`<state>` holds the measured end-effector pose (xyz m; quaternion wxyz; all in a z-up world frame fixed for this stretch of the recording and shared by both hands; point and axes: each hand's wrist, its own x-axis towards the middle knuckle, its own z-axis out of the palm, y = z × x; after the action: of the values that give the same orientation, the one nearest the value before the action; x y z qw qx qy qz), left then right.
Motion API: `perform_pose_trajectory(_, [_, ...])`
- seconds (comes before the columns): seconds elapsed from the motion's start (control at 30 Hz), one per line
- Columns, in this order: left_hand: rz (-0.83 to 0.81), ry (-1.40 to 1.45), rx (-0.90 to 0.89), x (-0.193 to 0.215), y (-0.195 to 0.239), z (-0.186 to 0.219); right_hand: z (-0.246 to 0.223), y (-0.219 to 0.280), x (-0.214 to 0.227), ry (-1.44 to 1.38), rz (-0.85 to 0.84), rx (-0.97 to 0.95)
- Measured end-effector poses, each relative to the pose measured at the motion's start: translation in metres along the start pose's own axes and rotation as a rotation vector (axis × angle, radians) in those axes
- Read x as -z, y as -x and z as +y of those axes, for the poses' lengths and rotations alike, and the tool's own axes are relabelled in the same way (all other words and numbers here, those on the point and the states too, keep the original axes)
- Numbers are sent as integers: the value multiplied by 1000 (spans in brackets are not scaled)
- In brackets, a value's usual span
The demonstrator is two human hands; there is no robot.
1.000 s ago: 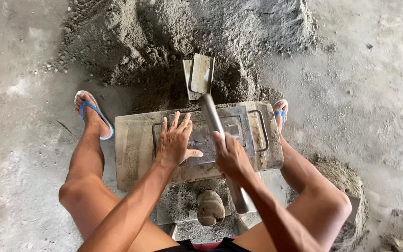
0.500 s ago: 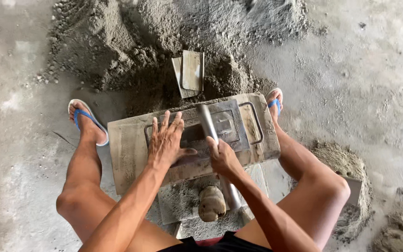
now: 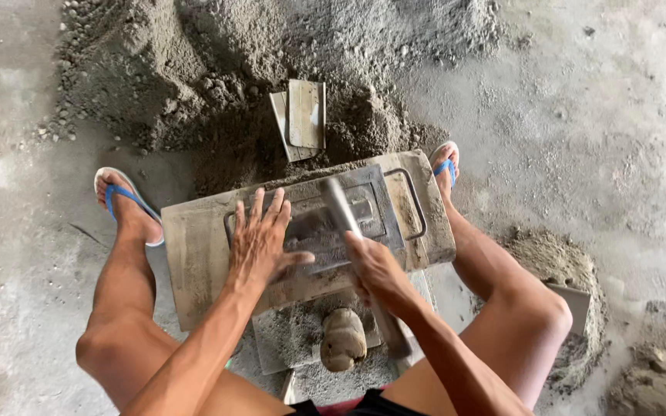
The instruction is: The person scoops wet concrete into a rectangular metal mold using a trowel, levels the surface, and compacts it with a cylindrical roller. They then flip the mold to release the formed brick and stack it with others before repeating the process.
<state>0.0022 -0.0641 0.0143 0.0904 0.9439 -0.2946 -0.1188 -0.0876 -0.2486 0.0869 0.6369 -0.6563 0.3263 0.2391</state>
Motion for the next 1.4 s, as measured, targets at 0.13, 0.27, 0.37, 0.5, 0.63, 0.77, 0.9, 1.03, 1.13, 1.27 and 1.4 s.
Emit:
perform_pose_trajectory(0.13, [127,231,148,9,2,-14,-7,0,52,21,126,-61])
perform_pose_trajectory(0.27, [416,565,653,-54,-6,-50,14,-56,111,534,457,-11])
perform_pose_trajectory(0.37, [361,695,788,-63,-13,-53,31,-105,137,815,507,-16])
perform_pose_trajectory(0.5, [385,641,774,-74,-17,-59,-14,-112,125,867,429,-37])
perform_pose_trajectory(0.63, [345,737,863,-76,-20,-64,30,-145,153,850,438,19])
perform_pose_trajectory(0.77, [277,849,788,-69,-14,-66,20,-144,131,824,614,371])
perform_pose_trajectory(0.9, [267,903,786,-55,-4,-53,18,-140,88,650,671,628])
perform_pose_trajectory(1.03, [325,852,721,-32,37,-10,29,-110,87,493,559,621])
perform_pose_trajectory(1.13, [110,907,1080,-15,49,18,4,-112,83,508,498,501])
perform_pose_trajectory(1.27, [134,800,1278,-16,25,35,-39,-177,74,636,334,639])
perform_pose_trajectory(1.4, [505,918,1114,-49,-21,-36,-67,-253,83,668,368,809])
